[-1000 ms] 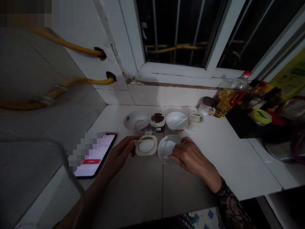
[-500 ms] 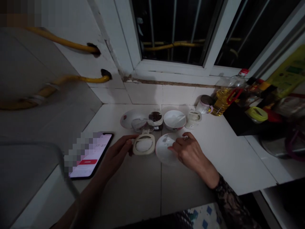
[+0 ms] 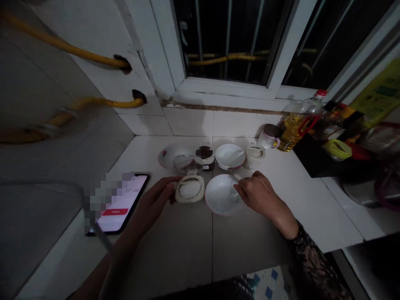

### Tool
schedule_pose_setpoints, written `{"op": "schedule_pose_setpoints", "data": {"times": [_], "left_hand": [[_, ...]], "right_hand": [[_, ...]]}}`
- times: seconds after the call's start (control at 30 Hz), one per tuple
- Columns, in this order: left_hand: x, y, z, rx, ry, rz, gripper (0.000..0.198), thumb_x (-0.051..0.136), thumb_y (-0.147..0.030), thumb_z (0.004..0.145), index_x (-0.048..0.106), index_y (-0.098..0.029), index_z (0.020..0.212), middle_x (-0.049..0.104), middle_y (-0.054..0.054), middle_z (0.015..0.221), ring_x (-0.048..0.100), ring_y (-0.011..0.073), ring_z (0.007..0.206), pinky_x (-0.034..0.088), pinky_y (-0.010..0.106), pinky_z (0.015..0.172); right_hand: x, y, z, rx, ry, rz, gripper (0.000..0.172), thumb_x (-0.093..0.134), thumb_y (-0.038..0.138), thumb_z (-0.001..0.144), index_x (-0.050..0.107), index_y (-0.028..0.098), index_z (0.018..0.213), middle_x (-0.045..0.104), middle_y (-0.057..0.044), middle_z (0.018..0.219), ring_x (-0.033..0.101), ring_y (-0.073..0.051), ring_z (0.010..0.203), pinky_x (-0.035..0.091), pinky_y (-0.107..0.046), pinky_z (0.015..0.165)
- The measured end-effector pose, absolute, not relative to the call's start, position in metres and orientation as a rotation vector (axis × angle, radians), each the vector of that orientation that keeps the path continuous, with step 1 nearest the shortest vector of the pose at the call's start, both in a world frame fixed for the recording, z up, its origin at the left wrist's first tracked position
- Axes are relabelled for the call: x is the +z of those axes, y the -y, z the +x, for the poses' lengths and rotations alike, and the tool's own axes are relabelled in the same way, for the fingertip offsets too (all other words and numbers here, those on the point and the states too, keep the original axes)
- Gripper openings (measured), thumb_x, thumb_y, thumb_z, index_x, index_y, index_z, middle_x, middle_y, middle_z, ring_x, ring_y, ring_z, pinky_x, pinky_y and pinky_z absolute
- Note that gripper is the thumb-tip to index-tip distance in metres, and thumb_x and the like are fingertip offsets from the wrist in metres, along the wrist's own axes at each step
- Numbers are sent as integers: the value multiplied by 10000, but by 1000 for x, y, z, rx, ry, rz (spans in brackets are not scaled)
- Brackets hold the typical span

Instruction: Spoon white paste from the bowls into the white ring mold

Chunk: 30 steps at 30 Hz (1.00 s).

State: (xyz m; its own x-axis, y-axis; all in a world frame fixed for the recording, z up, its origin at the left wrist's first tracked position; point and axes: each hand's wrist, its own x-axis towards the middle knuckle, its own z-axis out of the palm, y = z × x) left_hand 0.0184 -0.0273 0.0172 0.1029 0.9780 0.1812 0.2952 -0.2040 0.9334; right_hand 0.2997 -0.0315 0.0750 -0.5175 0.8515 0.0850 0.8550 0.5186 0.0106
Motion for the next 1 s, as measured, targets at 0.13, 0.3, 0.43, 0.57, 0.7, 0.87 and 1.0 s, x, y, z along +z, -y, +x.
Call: {"op": "schedule_pose_setpoints", "data": {"times": [0.13, 0.3, 0.43, 0.57, 0.7, 0.87, 1.0], "left_hand": [[19, 28, 19, 1131, -1277, 1630, 333, 442, -385, 901, 626, -151, 1049, 595, 13, 737, 529, 118, 571, 451, 242, 546], [19, 27, 19, 1137, -1276, 1627, 333, 443, -387, 899, 629, -151, 1041, 571, -1, 682, 530, 123, 566, 451, 244, 544], [19, 27, 19, 1140, -1273, 1618, 331, 447, -382, 893, 630, -147, 1039, 578, 7, 712, 534, 121, 569, 452, 245, 545], [19, 28, 19, 1146, -1270, 1620, 333, 445, -384, 897, 630, -150, 1045, 580, 5, 708, 535, 122, 572, 453, 244, 546], [17, 27, 19, 1145, -1270, 1627, 338, 445, -389, 895, 629, -150, 1048, 580, 2, 702, 533, 119, 558, 453, 245, 543], [18, 27, 19, 1141, -1276, 1631, 344, 440, -395, 893, 629, -152, 1045, 579, 1, 683, 534, 124, 557, 452, 247, 539], [22, 28, 20, 1125, -1288, 1638, 348, 437, -398, 892, 634, -153, 1040, 581, 1, 677, 534, 128, 556, 453, 251, 539]], "right_hand": [[75, 28, 282, 54, 2681, -1702, 408, 440, 272, 944, 607, 165, 588, 629, -41, 543, 557, -142, 548, 349, -286, 694], [72, 31, 256, 171, 2609, -1700, 402, 453, 239, 923, 585, 170, 549, 594, -28, 514, 520, -131, 532, 300, -275, 611], [73, 32, 250, 262, 2616, -1477, 433, 435, 241, 933, 495, 168, 511, 456, 26, 445, 375, -92, 448, 304, -273, 652], [78, 33, 251, 323, 2535, -1376, 442, 416, 259, 941, 415, 178, 506, 368, 48, 452, 320, -85, 450, 295, -269, 644], [82, 31, 262, 376, 2430, -1424, 454, 404, 311, 942, 379, 188, 506, 337, 44, 457, 356, -95, 473, 286, -257, 597], [83, 26, 284, 397, 2423, -1507, 469, 388, 366, 946, 408, 190, 512, 414, 28, 455, 405, -101, 479, 290, -256, 574], [77, 21, 291, 389, 2562, -1516, 436, 437, 317, 937, 447, 180, 523, 486, 16, 475, 426, -102, 486, 329, -281, 673]]}}
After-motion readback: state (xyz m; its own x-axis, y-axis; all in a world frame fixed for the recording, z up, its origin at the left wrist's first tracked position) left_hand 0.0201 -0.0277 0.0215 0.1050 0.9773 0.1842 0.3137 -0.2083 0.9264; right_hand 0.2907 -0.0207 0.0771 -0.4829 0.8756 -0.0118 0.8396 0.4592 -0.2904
